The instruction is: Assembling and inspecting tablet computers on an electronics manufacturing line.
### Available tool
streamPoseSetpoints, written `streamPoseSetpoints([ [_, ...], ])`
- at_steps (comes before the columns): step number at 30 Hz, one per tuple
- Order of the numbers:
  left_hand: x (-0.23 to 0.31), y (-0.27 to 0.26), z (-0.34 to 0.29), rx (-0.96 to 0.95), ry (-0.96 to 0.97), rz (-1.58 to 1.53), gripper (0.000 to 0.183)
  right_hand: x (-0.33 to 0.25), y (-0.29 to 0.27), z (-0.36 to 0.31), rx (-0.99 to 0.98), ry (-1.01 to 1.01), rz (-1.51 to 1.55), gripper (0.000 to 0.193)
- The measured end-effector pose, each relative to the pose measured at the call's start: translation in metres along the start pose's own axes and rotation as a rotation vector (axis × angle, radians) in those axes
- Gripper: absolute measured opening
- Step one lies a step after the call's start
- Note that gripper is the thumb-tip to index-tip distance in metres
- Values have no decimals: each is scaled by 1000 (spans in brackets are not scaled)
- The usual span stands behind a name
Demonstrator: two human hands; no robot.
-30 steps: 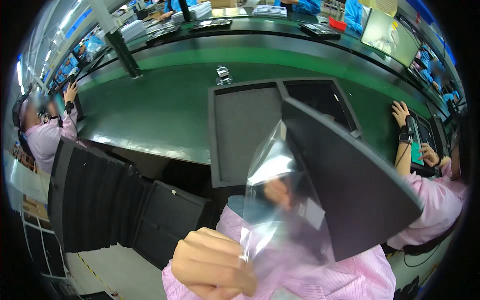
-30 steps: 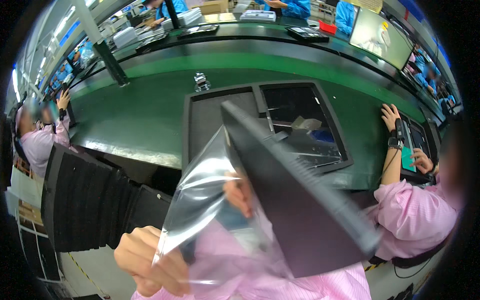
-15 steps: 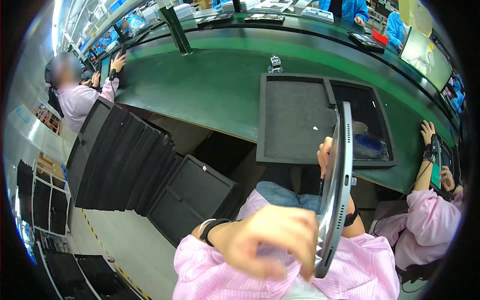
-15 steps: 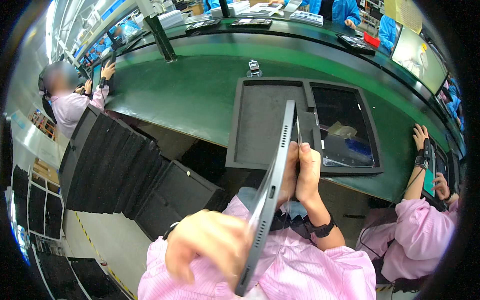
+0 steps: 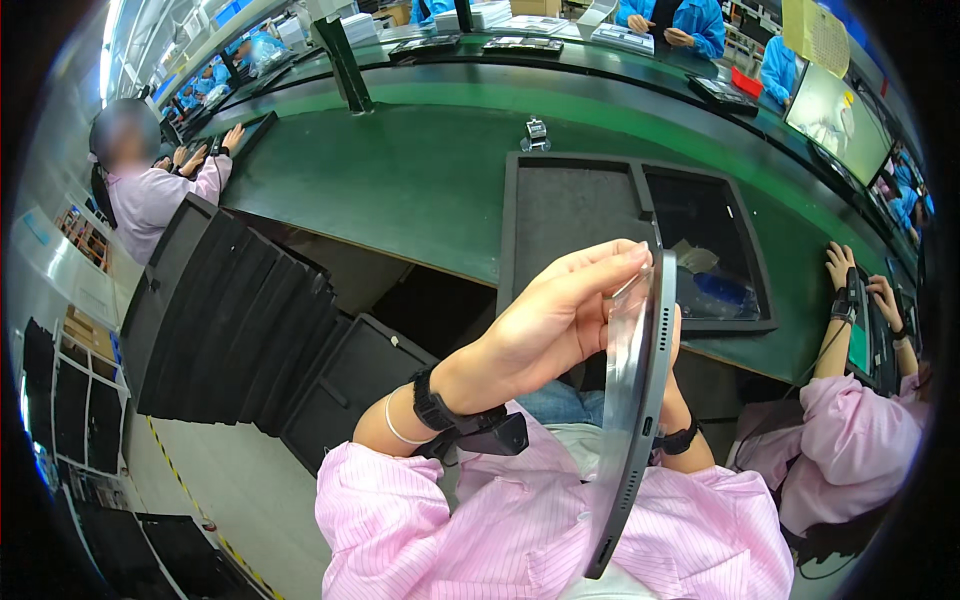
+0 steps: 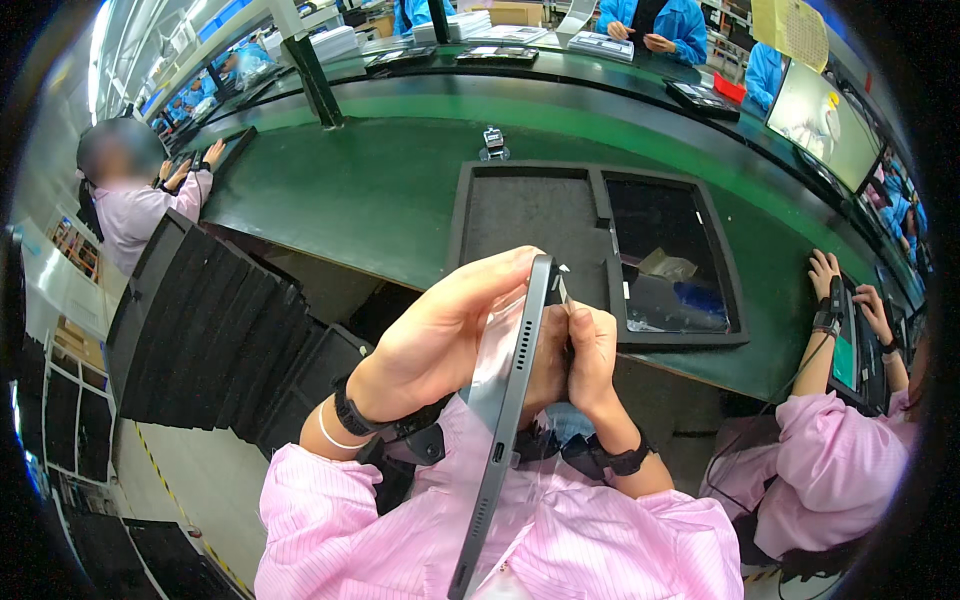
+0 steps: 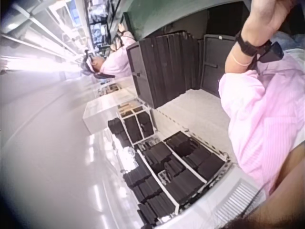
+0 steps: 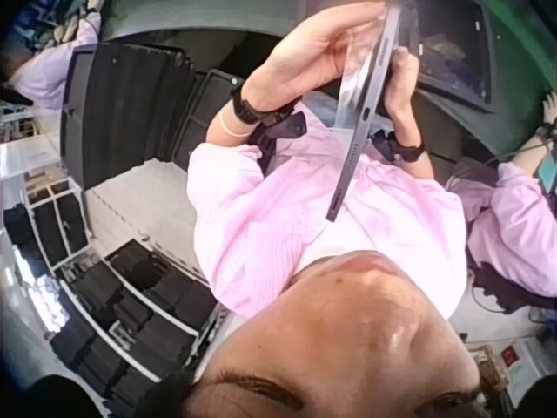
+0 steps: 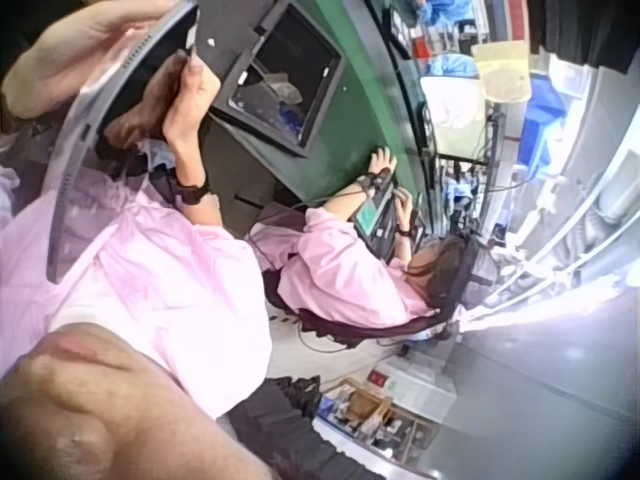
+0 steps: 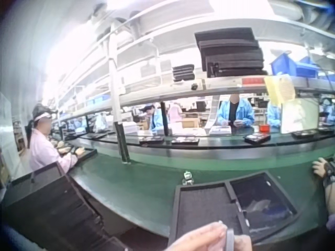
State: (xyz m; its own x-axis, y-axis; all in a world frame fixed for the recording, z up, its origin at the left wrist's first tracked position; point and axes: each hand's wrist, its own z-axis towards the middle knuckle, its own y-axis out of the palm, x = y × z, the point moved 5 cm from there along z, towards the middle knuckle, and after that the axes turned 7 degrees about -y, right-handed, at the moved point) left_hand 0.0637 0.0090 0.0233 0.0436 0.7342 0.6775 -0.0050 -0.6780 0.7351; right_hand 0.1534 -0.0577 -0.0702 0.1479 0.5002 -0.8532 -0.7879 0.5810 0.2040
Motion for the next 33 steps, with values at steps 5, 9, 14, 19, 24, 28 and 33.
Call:
streamPoseSetpoints([
  [5, 18, 0, 0, 20, 84, 152, 19, 22, -5, -2, 16, 18, 82, 44],
  [9, 20, 6, 6, 80, 26, 159, 17, 23, -2, -2, -127, -5, 207, 55],
  [14, 15, 9, 7, 89, 64, 266, 17, 18, 17, -3, -155, -27, 345, 69],
  [19, 23, 22, 9, 1, 72, 312, 17, -26, 5, -9, 117, -64, -84, 64],
  [24, 38, 38, -22, -34, 230, 574, 15, -75, -21, -12, 138, -378, -630, 63],
  [28, 47, 30, -43, 2, 340, 773, 19, -112, -22, -4, 102, -630, -1002, 57],
  [33, 47, 4, -42, 138, 350, 752, 57, -121, -24, 2, 202, -679, -1181, 49],
])
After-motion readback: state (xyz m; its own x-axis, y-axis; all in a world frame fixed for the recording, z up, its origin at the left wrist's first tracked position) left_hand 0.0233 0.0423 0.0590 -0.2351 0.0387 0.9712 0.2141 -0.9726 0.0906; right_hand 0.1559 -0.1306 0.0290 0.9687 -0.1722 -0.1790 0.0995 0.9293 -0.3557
